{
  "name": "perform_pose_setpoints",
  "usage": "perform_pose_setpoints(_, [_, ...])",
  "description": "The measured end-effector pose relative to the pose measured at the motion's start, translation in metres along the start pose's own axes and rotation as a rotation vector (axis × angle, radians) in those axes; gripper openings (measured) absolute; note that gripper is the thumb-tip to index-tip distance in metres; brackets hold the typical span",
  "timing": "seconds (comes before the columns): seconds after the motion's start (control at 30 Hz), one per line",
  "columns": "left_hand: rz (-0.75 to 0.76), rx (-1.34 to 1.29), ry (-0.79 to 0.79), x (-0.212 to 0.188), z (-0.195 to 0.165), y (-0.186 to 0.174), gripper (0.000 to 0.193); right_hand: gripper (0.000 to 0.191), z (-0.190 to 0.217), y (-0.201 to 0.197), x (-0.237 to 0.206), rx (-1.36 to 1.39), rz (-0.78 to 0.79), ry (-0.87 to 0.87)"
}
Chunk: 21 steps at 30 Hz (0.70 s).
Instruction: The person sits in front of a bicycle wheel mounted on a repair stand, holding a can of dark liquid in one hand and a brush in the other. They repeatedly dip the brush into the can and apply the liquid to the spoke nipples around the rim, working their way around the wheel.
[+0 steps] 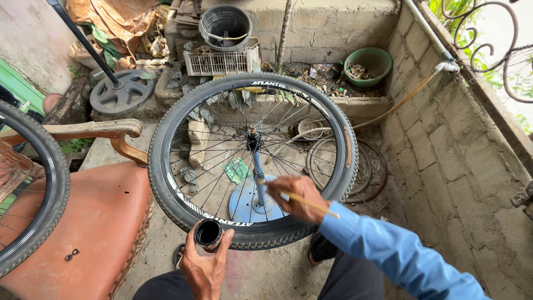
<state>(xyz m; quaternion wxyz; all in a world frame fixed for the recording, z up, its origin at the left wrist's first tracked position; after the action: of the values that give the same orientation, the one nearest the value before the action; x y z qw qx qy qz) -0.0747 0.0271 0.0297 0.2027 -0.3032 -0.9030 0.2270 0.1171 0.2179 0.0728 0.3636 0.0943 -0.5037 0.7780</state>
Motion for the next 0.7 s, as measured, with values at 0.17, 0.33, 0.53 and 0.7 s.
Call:
perform_pose_setpoints(0.17, [-0.033,-0.028,0.003,-0.002,-0.002,-0.002,0.059,0.028,0.035,-0.001,-0.027,0.09,0.008,0.057])
perform_pose_setpoints(0.33, [-0.048,-0.105,0.006,-0.004,-0.004,-0.002,0.061,0.029,0.065,-0.023,-0.051,0.24,-0.175,0.199])
perform_pose_setpoints(0.53, [-0.035,-0.098,0.038,-0.008,-0.006,0.0,0.061,0.025,0.074,-0.036,-0.082,0.321,-0.263,0.343])
perform_pose_setpoints(0.7, [-0.013,-0.049,0.039,-0.012,-0.014,0.002,0.061,0.023,0.075,-0.047,-0.088,0.397,-0.351,0.311])
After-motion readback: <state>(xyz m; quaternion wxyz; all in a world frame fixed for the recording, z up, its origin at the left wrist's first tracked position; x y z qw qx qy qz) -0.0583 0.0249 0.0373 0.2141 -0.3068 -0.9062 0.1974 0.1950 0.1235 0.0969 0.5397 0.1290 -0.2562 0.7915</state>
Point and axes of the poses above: each hand's wrist, its own x-axis towards the middle knuckle, its own y-axis out of the palm, z = x × y, the point moved 7 cm from there along x, towards the middle knuckle
